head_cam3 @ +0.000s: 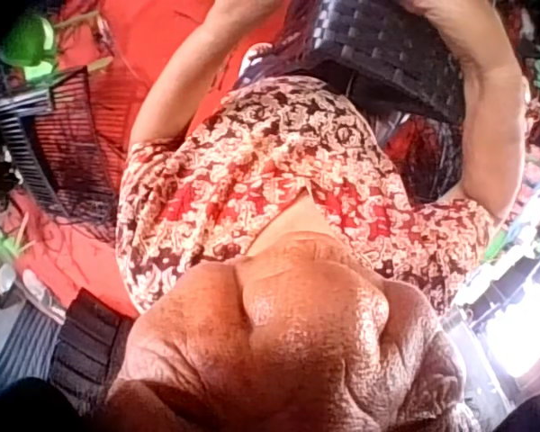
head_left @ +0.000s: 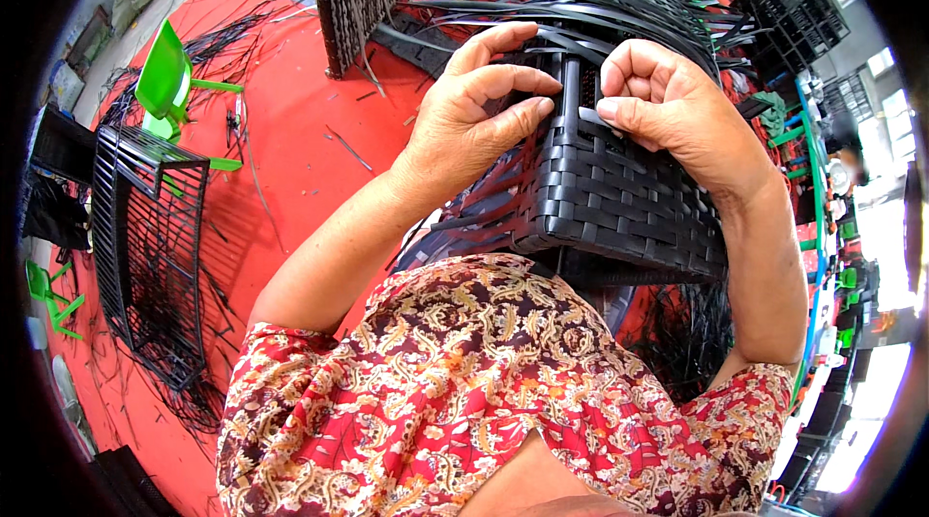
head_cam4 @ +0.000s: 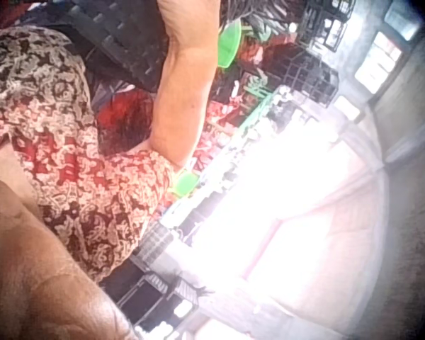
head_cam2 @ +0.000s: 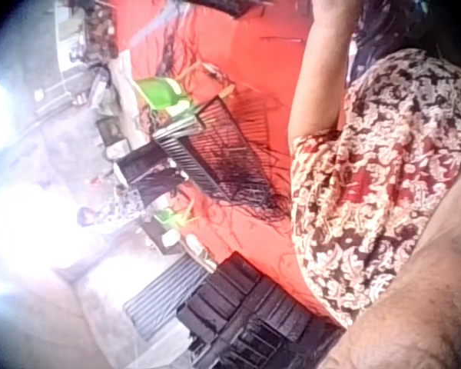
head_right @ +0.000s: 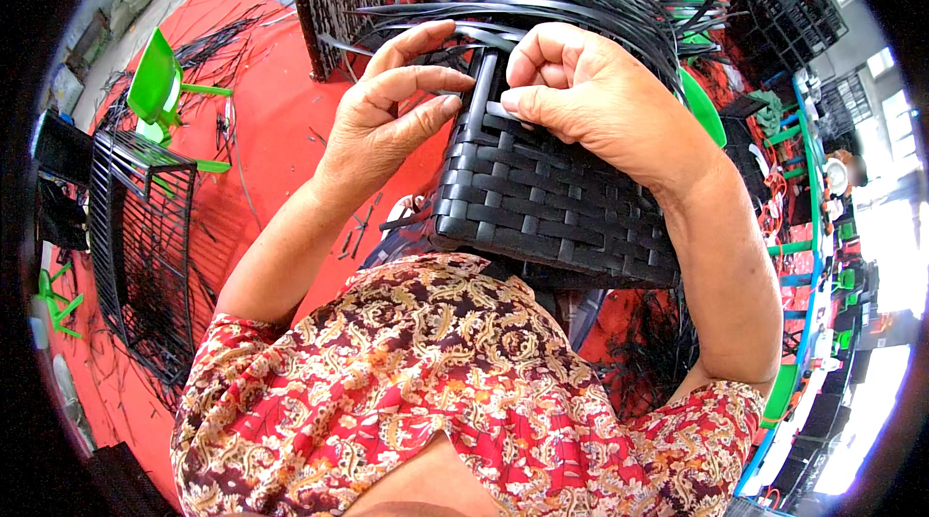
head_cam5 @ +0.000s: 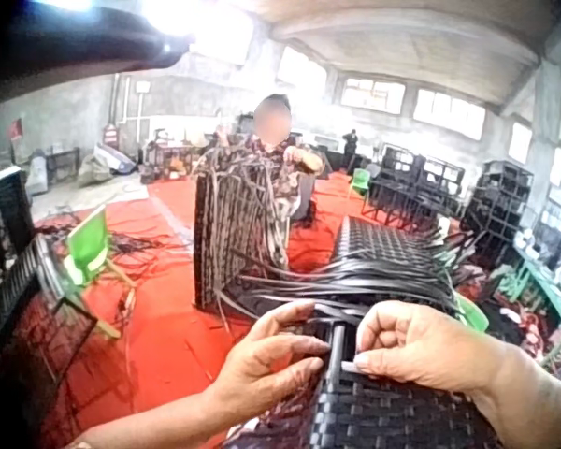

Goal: The person weaves a black basket by hand, threading flexible black strips through a frame and securing them by pressing them into the weave.

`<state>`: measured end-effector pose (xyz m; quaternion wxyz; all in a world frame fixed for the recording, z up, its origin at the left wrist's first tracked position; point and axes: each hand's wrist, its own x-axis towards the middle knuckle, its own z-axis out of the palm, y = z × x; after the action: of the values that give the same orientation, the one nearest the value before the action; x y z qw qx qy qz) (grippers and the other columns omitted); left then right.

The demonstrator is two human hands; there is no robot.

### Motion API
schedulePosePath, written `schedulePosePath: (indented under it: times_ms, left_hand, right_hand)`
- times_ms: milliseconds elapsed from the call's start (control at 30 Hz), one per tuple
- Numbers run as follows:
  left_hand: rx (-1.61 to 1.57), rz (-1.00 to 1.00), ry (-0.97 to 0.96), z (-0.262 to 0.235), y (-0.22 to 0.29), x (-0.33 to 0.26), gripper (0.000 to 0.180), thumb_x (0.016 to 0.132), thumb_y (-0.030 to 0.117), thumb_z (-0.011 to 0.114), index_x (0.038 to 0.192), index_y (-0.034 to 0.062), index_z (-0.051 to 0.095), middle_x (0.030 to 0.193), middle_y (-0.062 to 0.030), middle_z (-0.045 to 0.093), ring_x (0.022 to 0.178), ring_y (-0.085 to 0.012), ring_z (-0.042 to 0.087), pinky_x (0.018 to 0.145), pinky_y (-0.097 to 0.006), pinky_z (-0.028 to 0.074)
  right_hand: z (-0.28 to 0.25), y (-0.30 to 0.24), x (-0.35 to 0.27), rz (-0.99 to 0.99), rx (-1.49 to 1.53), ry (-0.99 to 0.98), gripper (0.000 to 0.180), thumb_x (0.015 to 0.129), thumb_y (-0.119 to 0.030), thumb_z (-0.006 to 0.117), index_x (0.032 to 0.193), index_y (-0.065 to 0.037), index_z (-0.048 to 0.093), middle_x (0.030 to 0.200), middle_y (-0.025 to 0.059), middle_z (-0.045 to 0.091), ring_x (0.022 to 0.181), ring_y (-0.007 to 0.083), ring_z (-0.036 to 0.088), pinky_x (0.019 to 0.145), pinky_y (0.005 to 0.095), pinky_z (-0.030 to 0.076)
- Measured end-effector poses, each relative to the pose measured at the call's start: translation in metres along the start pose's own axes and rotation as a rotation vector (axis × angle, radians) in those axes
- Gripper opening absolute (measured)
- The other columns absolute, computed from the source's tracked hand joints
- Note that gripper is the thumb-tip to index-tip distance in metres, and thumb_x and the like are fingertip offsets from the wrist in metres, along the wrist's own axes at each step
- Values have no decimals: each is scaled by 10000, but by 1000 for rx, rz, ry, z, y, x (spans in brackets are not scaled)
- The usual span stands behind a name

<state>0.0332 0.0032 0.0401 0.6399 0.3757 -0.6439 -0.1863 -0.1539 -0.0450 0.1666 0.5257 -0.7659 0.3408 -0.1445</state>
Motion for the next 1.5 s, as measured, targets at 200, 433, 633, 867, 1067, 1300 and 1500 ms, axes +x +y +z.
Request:
schedulePosePath:
  times_ms: [200,433,633,867,1067,1300,1500]
  left_hand:
    - [-53,-20,-3,0,-2,-3,198,838,97,698,1032,71,724,1351,-111,482,1268,-225,435,1049,-351,355]
    - [-67,-27,-14,1,3,1,191,844,94,690,1031,72,724,1336,-110,496,1260,-217,439,1043,-347,358]
    - [79,75,-45,-1,7,13,168,850,124,685,1005,75,728,1348,-125,489,1249,-237,458,1028,-354,369]
    - [529,378,-332,0,28,52,155,843,165,658,928,59,733,1403,-155,454,1286,-302,426,1056,-396,335]
    - [385,227,-439,-9,23,55,157,859,122,622,947,41,726,1413,-170,443,1290,-276,436,1046,-365,349]
    - [131,24,-424,-16,10,39,190,901,80,590,1018,-30,692,1438,-179,401,1210,-196,501,961,-298,431]
    - [129,13,-422,-13,11,39,197,893,82,610,1037,-27,688,1436,-167,408,1191,-188,507,948,-292,438]
  right_hand:
    - [4,2,2,-40,-166,48,102,871,-91,653,894,-66,557,722,-53,537,630,8,487,529,170,382]
    - [-1,8,-1,-133,-166,88,97,876,-87,648,900,-62,557,734,-57,524,624,6,472,523,171,376]
    - [-14,11,-17,-67,69,105,90,882,-96,639,916,-80,557,732,-61,522,598,9,459,515,153,351]
    - [-17,18,-22,-114,142,116,98,881,-126,648,912,-91,562,747,-47,546,591,17,475,512,152,355]
    - [-17,17,-19,-155,120,112,114,893,-153,647,929,-76,572,725,-53,549,603,22,516,522,161,394]
    - [-13,8,-8,-185,-42,78,116,897,-158,641,932,-65,583,713,-49,557,606,28,535,533,172,420]
    - [-12,12,-6,-184,-34,53,86,896,-131,629,924,-62,585,723,-41,560,613,37,538,539,183,425]
